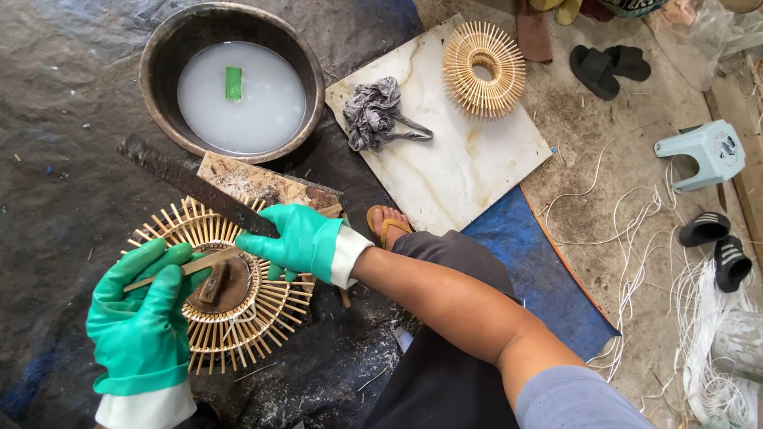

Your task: Using a tool to insert and trim bamboo slats in a circular wooden jig to manufacture round baskets.

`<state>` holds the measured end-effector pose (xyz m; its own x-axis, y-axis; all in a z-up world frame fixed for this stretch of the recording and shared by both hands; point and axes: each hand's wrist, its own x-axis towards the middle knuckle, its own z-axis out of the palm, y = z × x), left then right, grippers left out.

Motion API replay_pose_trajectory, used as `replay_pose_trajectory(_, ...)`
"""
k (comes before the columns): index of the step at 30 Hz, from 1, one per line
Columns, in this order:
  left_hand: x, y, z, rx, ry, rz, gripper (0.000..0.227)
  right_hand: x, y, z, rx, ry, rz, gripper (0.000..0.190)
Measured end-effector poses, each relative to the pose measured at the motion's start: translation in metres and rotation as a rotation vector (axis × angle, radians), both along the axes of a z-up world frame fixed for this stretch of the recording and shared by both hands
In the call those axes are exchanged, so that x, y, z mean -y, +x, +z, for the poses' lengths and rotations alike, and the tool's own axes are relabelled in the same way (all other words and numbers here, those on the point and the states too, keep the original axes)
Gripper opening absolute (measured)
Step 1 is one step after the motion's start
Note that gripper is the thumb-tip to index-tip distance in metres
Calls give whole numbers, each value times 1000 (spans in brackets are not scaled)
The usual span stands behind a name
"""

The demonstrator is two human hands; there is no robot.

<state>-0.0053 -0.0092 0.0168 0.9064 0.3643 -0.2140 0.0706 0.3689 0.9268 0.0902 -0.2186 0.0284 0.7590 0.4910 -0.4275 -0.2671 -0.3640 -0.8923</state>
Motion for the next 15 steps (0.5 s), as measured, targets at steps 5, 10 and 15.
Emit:
replay_pose_trajectory(5, 4, 4, 2, 44, 115, -28, 35, -1, -2, -17, 30, -174, 90, 55)
replay_pose_trajectory(10, -2, 4, -7, -239, 224, -132, 28, 1, -3, -45, 475, -304, 40, 51)
replay_pose_trajectory(15, 3, 3, 1, -148, 190, -97, 27, 4, 0, -13, 145, -165, 55, 49)
